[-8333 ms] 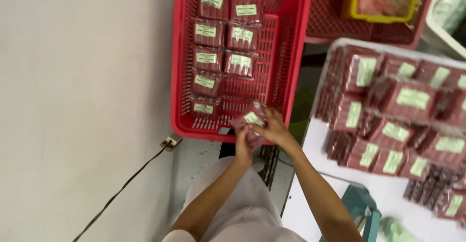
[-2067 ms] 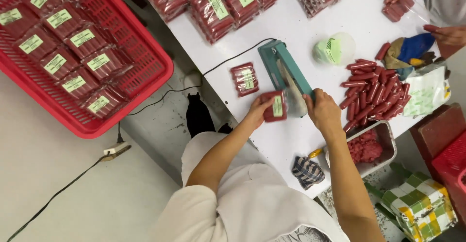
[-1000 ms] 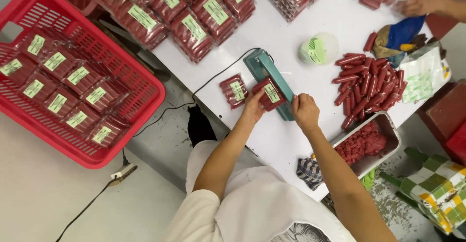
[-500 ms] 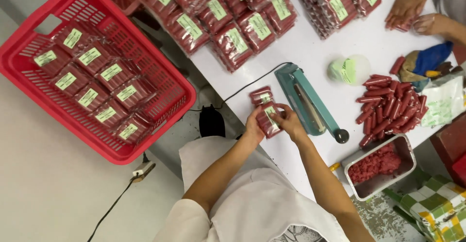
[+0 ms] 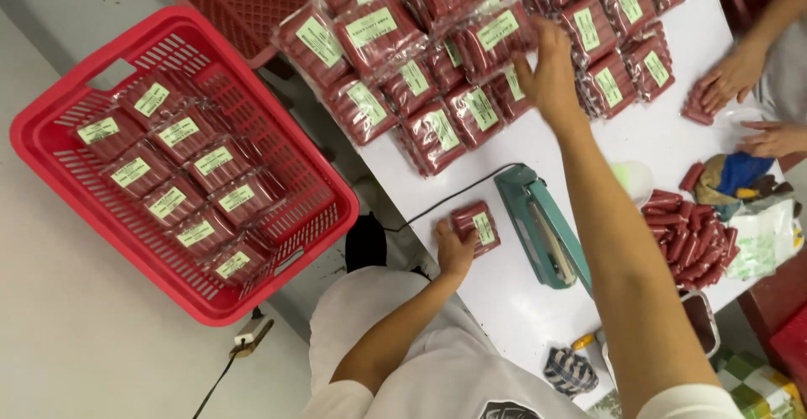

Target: Sealing small plastic bags containing meat products using a manual heat sealer and placing them into a red basket.

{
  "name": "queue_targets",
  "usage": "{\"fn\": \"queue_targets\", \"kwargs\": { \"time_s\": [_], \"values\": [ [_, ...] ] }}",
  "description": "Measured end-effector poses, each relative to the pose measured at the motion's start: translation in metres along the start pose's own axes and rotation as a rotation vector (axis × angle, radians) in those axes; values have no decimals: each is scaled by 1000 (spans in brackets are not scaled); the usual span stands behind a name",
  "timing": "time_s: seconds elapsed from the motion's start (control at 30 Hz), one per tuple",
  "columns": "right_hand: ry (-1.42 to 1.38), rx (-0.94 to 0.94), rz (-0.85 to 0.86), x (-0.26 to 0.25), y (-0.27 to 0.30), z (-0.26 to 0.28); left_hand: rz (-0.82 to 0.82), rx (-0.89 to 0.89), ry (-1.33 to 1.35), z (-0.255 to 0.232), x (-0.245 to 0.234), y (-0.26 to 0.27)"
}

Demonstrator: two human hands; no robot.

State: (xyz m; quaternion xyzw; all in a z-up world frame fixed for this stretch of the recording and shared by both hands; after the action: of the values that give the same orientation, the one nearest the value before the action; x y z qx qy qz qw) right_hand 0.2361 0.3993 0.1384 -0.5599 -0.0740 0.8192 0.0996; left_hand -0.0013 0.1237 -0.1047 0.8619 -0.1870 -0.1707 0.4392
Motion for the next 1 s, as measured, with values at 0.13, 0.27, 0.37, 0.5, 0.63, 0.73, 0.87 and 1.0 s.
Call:
{"fn": "queue_targets", "kwargs": {
  "time_s": [0.13, 0.27, 0.37, 0.5, 0.63, 0.73, 0.87, 1.0],
  "values": [
    [-218, 786, 318, 31, -28, -43, 74, -69, -34, -15, -28, 20],
    [-385, 812, 231, 15, -7, -30, 71, -22, 140, -23, -31, 16],
    [-708, 802, 79, 3, 58, -20, 116, -17, 460, -48, -11, 10],
    [-883, 797, 100, 17, 212, -9, 573, -132, 1010, -88, 49, 28],
    [-1082, 781, 258, 37, 341, 25, 735, -215, 1032, -92, 67, 80],
    [-1425, 1146, 161, 48, 393, 34, 763, -235, 848, -37, 83, 84],
    [-1058, 1051, -98, 21, 423, 0, 761, -90, 915, -26, 77, 93],
    [-725, 478, -339, -83, 391, 31, 804, -30, 925, -15, 69, 87]
  ]
}}
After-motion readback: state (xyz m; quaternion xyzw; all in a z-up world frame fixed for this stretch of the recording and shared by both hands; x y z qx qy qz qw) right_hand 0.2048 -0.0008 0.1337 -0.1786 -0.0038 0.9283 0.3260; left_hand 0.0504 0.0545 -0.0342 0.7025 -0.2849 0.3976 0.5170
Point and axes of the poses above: each hand's wrist, its own y-axis away from the middle knuckle, its own x-axis out of the palm, z = x × y, the point moved 10 cm from there along -y, towards the middle knuckle, and after that the axes turned 2 degrees about -x, right-handed, at the moved point
